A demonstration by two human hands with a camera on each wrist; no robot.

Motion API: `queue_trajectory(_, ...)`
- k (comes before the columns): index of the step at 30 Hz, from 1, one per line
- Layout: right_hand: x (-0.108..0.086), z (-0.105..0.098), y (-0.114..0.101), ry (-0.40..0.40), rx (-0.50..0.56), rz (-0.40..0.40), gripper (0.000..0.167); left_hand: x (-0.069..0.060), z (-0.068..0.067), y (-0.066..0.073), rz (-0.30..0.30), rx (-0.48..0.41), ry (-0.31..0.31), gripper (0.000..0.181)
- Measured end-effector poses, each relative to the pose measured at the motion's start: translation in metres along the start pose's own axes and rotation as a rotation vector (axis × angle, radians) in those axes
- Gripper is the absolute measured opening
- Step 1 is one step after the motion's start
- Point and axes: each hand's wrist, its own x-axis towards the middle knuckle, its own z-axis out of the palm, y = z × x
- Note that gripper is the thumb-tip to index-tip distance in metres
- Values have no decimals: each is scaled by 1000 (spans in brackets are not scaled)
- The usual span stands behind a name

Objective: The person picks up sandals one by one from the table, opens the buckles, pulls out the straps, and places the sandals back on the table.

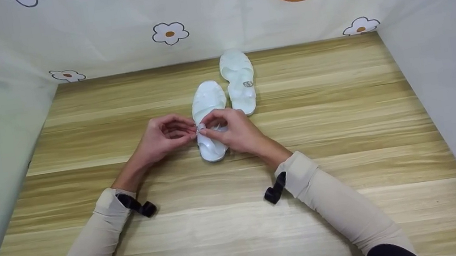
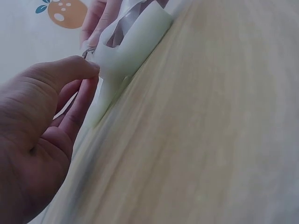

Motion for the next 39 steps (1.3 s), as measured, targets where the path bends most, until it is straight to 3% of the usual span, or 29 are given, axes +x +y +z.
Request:
queue_trajectory(15, -1, 1, 3, 19, 11, -19, 20, 1, 2, -4, 6, 4, 32, 27)
queue_trajectory(19, -2, 1, 5, 29, 10, -14, 21, 1, 4, -4, 8, 27, 43, 27)
queue_trajectory(27, -4, 1, 5, 32, 39, -23, 20, 1, 7, -2, 1, 78, -4, 25)
queue_trajectory(34, -3, 2, 4, 20, 38, -27, 19, 2, 13, 3, -2, 197, 33, 25)
queue_trajectory(39, -1, 3, 3, 15, 25, -26, 19, 0, 14, 7, -23, 201, 56, 21)
